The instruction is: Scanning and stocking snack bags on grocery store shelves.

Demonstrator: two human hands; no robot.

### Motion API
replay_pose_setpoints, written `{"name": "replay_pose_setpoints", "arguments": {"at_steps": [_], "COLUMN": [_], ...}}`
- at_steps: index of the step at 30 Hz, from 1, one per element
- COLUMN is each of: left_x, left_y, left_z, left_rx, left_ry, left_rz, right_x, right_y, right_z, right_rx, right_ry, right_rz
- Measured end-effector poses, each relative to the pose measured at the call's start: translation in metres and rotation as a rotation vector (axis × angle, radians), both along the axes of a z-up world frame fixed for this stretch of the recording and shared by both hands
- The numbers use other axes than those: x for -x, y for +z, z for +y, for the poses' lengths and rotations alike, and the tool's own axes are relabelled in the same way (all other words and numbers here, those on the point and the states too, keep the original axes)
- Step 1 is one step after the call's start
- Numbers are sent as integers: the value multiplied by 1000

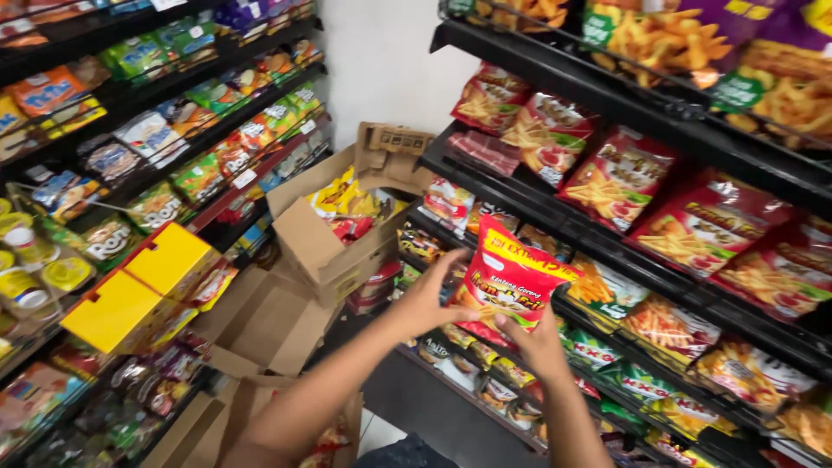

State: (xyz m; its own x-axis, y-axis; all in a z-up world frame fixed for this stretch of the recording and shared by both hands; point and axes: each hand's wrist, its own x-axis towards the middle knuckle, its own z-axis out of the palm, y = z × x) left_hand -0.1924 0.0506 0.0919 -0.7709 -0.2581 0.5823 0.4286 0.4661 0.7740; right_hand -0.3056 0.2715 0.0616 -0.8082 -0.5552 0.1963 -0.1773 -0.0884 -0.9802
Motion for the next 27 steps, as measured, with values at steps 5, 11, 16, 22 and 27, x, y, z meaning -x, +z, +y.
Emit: {"name": "replay_pose_setpoints", "arguments": {"at_steps": [5,11,16,22,27], "left_x": [78,196,259,308,311], "left_y": [45,64,89,81,81], "left_z": [14,30,36,36,33], "left_rx": [38,-146,-30,30,95], "left_ry": [-272,-121,-64,-258,-373], "left_rz": [-305,47,2,27,-33], "right_x": [30,64,85,99,115], "right_y": [83,93,70,56,51], "right_z": [27,89,135,173,184], "right_rx": [-285,149,21,-109,-102], "right_ry": [-98,-407,-425,-447,-358], "right_rz": [196,449,370,246,167]}}
